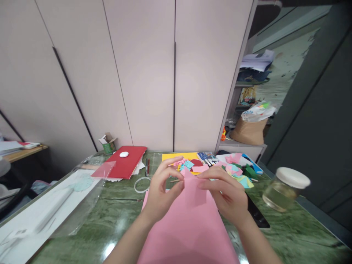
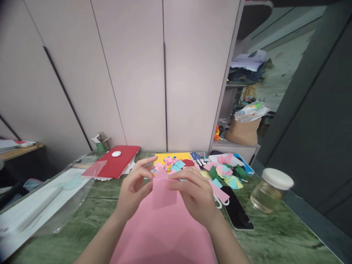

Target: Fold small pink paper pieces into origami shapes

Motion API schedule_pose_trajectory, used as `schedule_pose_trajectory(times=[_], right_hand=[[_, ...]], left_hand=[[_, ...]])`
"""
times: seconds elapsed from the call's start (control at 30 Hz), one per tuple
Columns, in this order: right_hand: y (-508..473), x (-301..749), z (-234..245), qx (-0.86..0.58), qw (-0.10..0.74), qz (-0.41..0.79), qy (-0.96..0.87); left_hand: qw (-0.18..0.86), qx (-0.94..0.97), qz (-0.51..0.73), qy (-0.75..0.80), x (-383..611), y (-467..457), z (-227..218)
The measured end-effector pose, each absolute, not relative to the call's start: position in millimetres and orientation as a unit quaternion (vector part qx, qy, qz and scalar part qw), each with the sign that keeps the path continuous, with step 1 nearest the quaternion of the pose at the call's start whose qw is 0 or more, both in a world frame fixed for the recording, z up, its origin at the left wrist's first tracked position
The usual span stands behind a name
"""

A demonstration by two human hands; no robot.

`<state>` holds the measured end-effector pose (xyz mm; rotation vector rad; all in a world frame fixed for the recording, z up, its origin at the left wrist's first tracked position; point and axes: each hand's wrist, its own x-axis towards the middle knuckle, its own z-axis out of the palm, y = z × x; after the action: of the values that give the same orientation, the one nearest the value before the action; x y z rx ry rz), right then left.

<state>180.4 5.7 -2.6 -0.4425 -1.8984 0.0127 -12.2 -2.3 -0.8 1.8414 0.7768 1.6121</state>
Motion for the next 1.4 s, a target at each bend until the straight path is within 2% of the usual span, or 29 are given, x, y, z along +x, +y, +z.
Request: schedule_pose_trajectory(times=[0.2,0.37,0.6,0.8,1.07,1.4], right_hand=[[-4,178,6,-0.196,0.522,0.089,-0.825],[-5,168,3,-0.22,0.543,0.111,-0.803],[-5,164,-2,-0.264,0.539,0.091,-0.794],[-4,164,1,-0.295,0.549,0.042,-0.781],[-9,163,7,-0.419,0.446,0.158,-0.775],[-10,162,5,-0.397,0.507,0.109,-0.757]], left_hand=[[0.222,0.741,0.574,0.269,-14,-3,2],[0.191,0.773,0.546,0.262,-12,-5,3],[0.237,0.772,0.538,0.242,-10,-4,3],[0.25,0.735,0.55,0.31,-7,-2,0],[0.23,0.705,0.576,0.345,-3,-1,-5],[0.238,0.679,0.611,0.33,-5,1,-8]])
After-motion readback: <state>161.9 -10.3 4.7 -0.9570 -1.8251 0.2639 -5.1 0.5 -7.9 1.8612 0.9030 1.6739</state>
